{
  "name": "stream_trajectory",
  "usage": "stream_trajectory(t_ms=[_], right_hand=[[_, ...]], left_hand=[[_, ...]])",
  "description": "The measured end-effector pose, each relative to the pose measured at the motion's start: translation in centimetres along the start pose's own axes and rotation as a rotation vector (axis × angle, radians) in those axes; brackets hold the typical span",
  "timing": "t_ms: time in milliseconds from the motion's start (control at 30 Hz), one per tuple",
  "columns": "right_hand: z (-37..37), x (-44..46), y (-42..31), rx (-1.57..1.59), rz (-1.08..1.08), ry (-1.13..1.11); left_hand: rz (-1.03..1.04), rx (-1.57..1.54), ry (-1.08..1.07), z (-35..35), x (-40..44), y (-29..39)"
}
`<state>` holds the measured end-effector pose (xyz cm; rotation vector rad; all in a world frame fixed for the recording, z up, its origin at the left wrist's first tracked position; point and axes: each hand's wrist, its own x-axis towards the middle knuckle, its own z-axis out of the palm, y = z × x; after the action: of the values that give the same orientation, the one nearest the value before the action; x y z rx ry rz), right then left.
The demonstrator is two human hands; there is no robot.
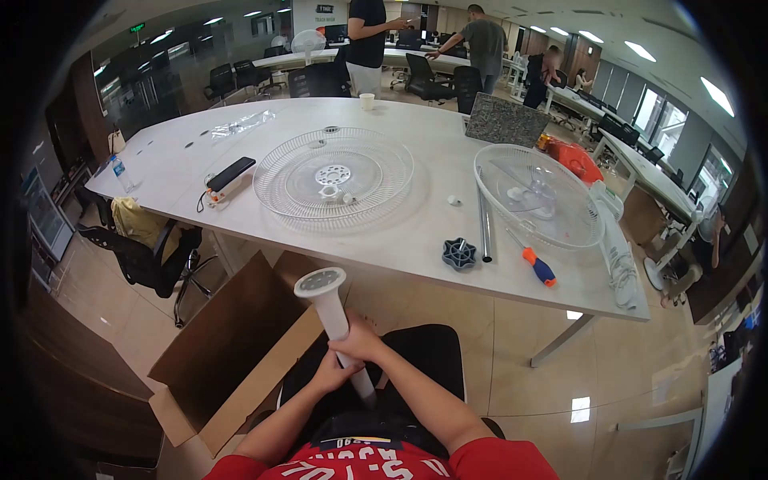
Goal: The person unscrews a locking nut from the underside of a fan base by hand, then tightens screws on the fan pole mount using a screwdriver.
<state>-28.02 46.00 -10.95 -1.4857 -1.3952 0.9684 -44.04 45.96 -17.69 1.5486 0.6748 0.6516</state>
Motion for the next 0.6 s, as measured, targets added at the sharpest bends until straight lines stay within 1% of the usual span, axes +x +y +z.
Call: stream_trajectory(t_ms=[33,67,100,167,200,233,300,333,400,433,500,600], right_hand=[[-0.3,-1.6,-1.5,-0.047,-0.04,-0.026],[-0.6,-3.1,-3.2,-0.095,-0.08,-0.051],[-1.0,-4.3,-4.5,-0.095,-0.085,-0.048],[-2.1,-7.2,-7.1,0.004,-0.4,-0.127],[-2.9,-8.8,-8.5,-0.031,-0.395,-0.16],[-3.6,-9.9,-9.1,-0.034,-0.396,-0.149],[-4.8,-12.0,-10.1,-0.01,-0.337,-0.213],[-5.6,-13.0,-10.8,0.021,-0.21,-0.263],[-6.8,-14.5,-11.9,-0.03,-0.22,-0.239],[-7.2,-15.1,-12.2,-0.079,-0.23,-0.23],[-8.2,-15.9,-12.7,-0.104,-0.202,-0.207],[-9.1,-16.4,-12.5,-0.156,-0.156,-0.185]], left_hand=[[0.006,-0.088,0.0,0.2,-0.7,0.7],[0.123,-0.021,0.054,0.5,-1.5,2.6],[0.128,-0.018,0.053,0.5,-2.2,3.8],[0.241,-0.129,0.015,0.2,-3.7,5.9],[0.099,-0.112,-0.149,-0.7,-4.5,8.4],[0.165,-0.009,-0.152,-0.7,-5.3,9.8],[0.424,0.318,-0.427,-2.7,-5.9,11.2],[0.43,0.319,-0.441,-2.0,-6.3,13.4],[0.381,-0.315,-0.14,0.1,-7.3,19.2],[0.384,-0.314,-0.155,0.5,-6.8,20.8],[0.555,-0.198,-0.181,1.3,-5.8,22.9],[0.612,-0.228,-0.235,1.9,-4.6,23.3]])
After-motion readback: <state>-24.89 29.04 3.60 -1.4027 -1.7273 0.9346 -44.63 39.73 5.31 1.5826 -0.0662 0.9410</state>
